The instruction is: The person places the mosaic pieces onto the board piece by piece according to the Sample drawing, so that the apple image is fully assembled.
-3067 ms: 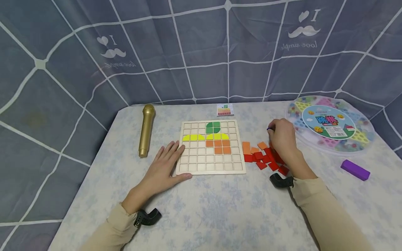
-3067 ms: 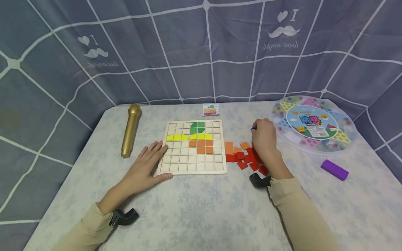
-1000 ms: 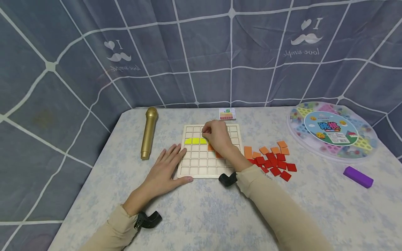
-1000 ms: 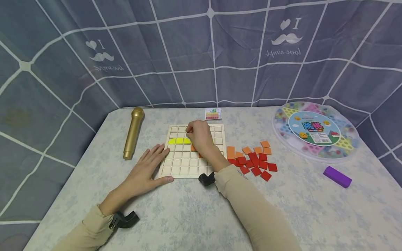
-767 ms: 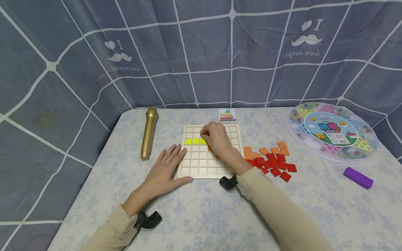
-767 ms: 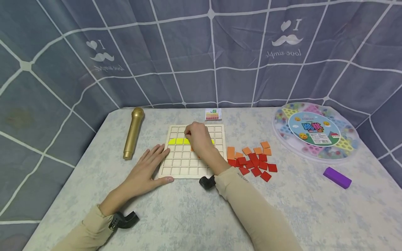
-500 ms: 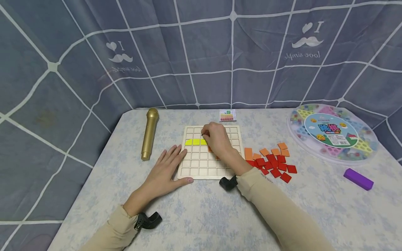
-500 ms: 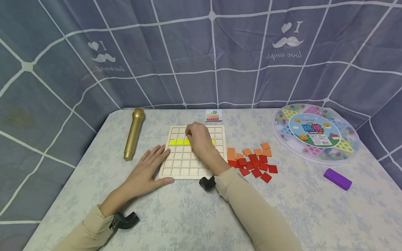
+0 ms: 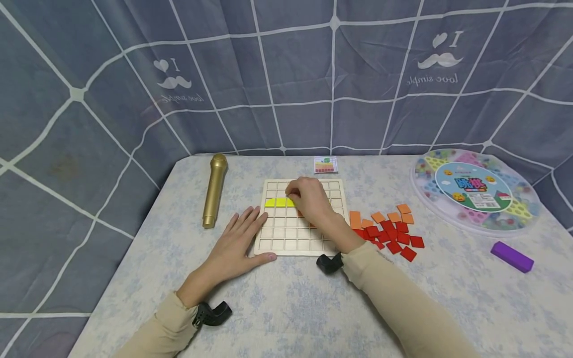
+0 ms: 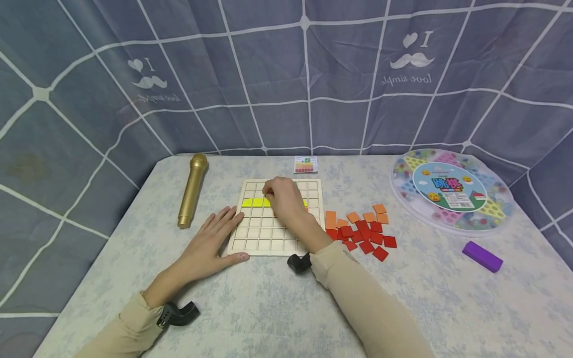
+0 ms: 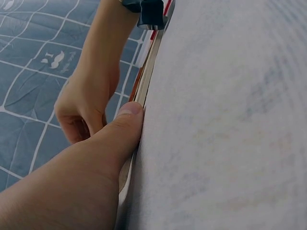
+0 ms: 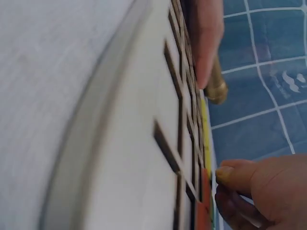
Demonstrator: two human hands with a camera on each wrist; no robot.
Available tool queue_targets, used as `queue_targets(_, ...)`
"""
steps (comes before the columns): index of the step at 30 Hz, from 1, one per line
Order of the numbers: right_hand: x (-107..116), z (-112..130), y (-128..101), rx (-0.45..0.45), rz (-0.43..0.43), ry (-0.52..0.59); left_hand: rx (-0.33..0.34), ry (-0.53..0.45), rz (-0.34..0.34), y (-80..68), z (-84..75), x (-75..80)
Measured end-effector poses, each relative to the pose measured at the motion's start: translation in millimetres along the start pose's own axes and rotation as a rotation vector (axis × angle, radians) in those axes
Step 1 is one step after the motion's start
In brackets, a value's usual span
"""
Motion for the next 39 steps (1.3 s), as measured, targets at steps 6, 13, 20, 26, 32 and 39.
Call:
queue_targets(6, 20.1, -18.0, -9.3, -0.048, -0.002, 0.084, -0.003, 0.005, -0.004, 1.1, -0.8, -1.2)
queue_targets(13, 43.9, -43.9, -27.9, -0.095, 0.01, 0.067, 0.009, 0.001, -0.002, 0.2, -1.1, -1.2)
queue_targets(20, 79.3, -79.4, -45.9, -0.196, -0.004, 0.037, 0.01, 0.009, -0.005, -0.4, 1.7, -2.2)
queue_targets(26, 101.2, -109.8, -65.9, -0.26, 0.071, -0.018, 0.003, 0.01, -0.004, 0.2, -0.1, -2.8)
queue_targets(32, 94.1, -120.8, -77.1, -0.246, 0.194, -0.037, 0.006, 0.017, -0.003, -1.6, -0.1, -2.4)
queue_targets(39, 90.9, -122.8, -77.9, -0.221, 0.217, -0.036, 0.004, 0.01, -0.011, -1.4, -1.4, -2.4)
Point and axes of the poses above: each hand's wrist, its own y-axis towards the middle knuckle, its own x-axis out of the back of the hand, z = x × y, the point moved 9 cm from there along y, towards the middle knuckle, and after that the axes turned 11 degrees about -x, right-handed, at the moved point
